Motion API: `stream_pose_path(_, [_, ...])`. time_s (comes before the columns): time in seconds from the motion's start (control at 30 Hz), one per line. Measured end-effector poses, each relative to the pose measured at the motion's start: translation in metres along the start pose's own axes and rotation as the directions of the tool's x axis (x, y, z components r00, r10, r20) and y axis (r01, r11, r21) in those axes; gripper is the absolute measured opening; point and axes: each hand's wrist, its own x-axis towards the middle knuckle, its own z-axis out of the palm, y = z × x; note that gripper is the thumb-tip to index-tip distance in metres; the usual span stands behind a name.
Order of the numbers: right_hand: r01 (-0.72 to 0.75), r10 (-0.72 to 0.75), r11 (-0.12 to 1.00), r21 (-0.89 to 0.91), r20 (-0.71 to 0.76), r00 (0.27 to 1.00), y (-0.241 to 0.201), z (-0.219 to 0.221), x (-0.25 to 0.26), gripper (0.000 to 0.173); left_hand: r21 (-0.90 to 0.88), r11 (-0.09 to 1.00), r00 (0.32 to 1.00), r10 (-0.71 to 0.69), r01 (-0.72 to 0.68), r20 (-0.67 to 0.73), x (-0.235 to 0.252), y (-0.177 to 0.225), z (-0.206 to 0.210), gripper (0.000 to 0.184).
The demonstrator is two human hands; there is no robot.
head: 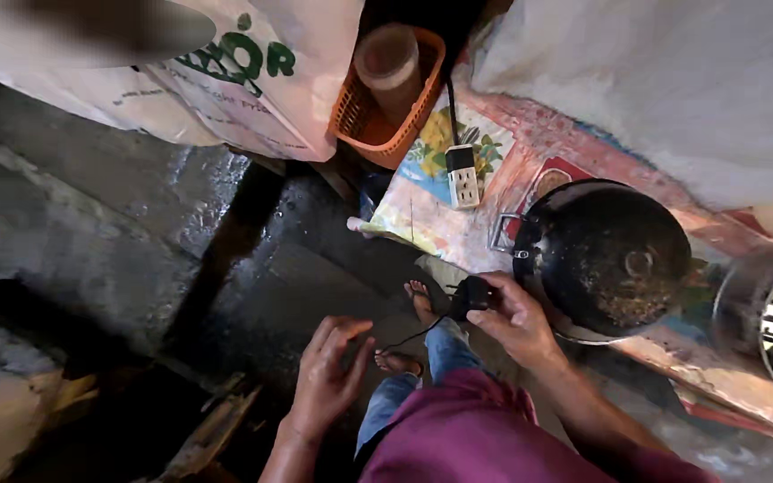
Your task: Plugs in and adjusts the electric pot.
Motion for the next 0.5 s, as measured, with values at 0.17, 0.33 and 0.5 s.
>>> stream_pose_path(0.17, [0.045, -0.052, 0.996, -0.072, -0.091, 0.994, -0.010, -0.004, 0.016, 0.050, -0.064, 0.998, 1.000, 0.014, -0.012, 0.022, 0.029, 0.002, 0.014, 0.020])
stream_pose_path(0.33, [0.046, -0.088, 0.981, -0.189, -0.219, 0.972, -0.016, -0.003, 0.029, 0.049, -0.078, 0.997, 0.998, -0.018, 0.023, 0.062, 0.027, -0.004, 0.020, 0.020])
stream_pose_path(0.5, [0.003, -0.090, 0.965, -0.264, -0.320, 0.943, -0.024, -0.006, 0.041, 0.043, -0.102, 0.994, 0.996, -0.025, 0.034, 0.091, 0.021, -0.017, 0.021, 0.020])
